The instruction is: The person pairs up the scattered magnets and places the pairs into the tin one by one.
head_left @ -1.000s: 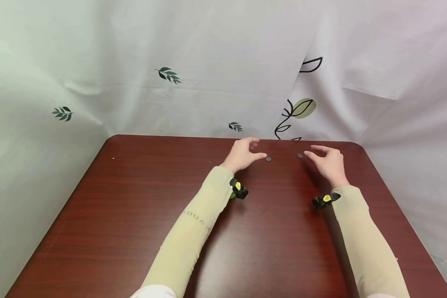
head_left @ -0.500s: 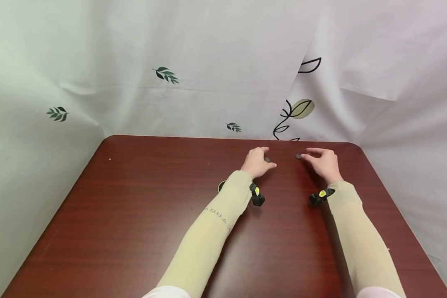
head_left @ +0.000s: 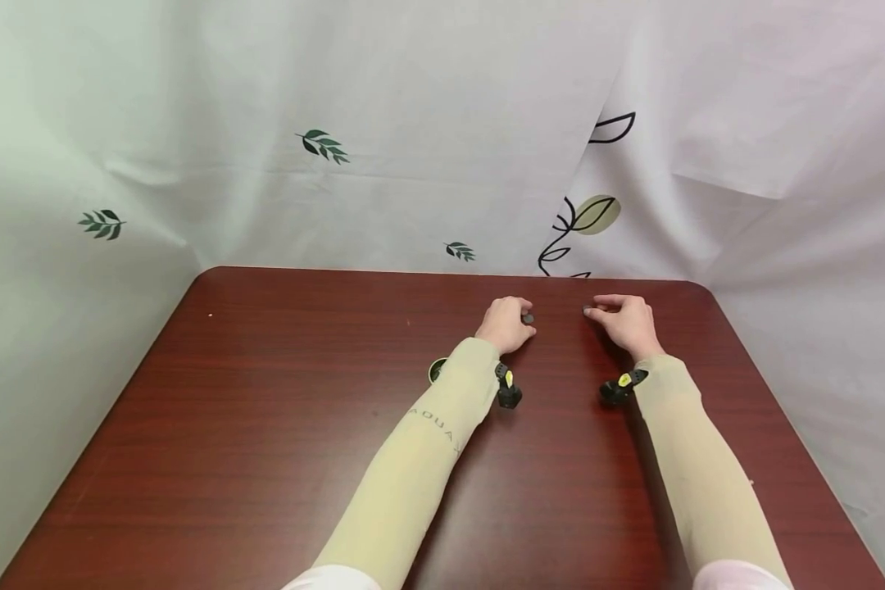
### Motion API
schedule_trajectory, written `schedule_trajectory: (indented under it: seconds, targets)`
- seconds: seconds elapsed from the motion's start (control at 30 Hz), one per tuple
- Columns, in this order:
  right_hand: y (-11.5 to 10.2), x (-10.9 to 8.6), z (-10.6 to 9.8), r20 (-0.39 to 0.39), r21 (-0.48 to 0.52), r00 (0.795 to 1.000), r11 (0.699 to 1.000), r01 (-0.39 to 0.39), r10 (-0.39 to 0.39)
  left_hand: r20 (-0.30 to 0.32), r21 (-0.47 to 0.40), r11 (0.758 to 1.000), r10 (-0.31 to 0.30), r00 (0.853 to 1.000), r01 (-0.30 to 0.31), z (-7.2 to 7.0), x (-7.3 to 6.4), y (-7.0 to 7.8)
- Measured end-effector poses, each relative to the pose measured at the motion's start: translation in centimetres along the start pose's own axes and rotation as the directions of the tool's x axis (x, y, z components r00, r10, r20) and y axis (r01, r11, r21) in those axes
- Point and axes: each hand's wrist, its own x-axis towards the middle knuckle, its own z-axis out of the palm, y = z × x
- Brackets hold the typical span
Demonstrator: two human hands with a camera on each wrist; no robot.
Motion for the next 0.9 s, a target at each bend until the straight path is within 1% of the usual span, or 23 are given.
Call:
schedule_trajectory:
  seconds: [0.17,0.27,0.47,0.6,0.73,0.9]
  targets:
    - [0.0,-0.1,-0.1,0.016,0.001,1.0,1.0,-0.009,0.009,0.006,0.003,1.0,-0.008,1.0,0.008,0.2,-0.1,0.3]
    - [0.1,-0.1,-0.1,0.024,-0.006,1.0,1.0,-0.005,0.005,0.011,0.022,1.0,-0.001,1.0,0.001,0.5,-0.2,0.4]
    - [0.1,-0.1,0.1,0.027,-0.032,0.999,0.999,0.028,-0.028,0.003,0.073,0.997,0.013,1.0,-0.013,1.1,-0.1,0.4]
    - [0.1,-0.2,0.0,0.027,-0.04,0.998,0.998,0.053,-0.052,0.006,0.098,0.995,0.035,0.999,-0.035,1.2,0.0,0.4]
    - [0.0,-0.3,-0.1,0.052,-0.045,0.995,0.995,0.084,-0.081,0.013,0.122,0.992,0.043,0.999,-0.044,1.1,-0.1,0.4]
    - [-0.3,-0.8,-0.2,0.088,-0.044,0.99,0.993,0.112,-0.107,0.022,0.131,0.99,0.044,0.999,-0.046,1.1,-0.2,0.5]
